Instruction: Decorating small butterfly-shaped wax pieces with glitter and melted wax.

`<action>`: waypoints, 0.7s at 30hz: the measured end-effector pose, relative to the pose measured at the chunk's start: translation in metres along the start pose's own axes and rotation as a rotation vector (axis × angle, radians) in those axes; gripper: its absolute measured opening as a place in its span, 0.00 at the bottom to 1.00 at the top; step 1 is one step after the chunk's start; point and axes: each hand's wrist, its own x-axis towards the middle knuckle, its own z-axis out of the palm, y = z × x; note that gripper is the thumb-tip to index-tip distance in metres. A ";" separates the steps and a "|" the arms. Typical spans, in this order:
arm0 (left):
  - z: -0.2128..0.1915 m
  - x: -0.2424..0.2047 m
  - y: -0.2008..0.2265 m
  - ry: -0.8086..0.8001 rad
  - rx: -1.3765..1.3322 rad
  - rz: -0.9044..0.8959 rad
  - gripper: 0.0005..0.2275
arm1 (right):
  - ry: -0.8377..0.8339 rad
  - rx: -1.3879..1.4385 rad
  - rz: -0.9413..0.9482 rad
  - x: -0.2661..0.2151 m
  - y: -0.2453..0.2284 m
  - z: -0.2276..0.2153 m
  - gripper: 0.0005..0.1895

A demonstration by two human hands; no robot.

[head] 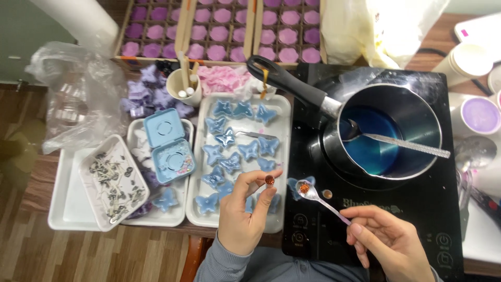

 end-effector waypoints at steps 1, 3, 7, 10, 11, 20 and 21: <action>-0.003 0.003 0.002 0.010 0.002 0.004 0.09 | -0.008 -0.004 -0.006 0.001 0.000 0.001 0.15; -0.010 0.007 0.005 0.009 0.043 -0.047 0.09 | -0.016 0.010 -0.001 0.003 0.000 0.004 0.15; -0.020 0.010 0.016 0.037 0.003 -0.084 0.10 | -0.043 0.013 -0.010 0.007 -0.007 0.013 0.16; -0.029 0.011 0.020 0.081 0.002 -0.012 0.09 | -0.144 0.000 -0.135 0.016 0.001 0.012 0.16; -0.033 0.012 0.019 0.092 0.023 0.012 0.09 | -0.165 0.019 -0.162 0.016 -0.006 0.018 0.16; -0.072 0.028 0.017 0.234 0.120 0.060 0.09 | -0.248 0.041 -0.216 0.038 -0.050 0.068 0.16; -0.078 0.031 0.017 0.239 0.112 0.040 0.09 | -0.249 0.040 -0.210 0.042 -0.054 0.075 0.16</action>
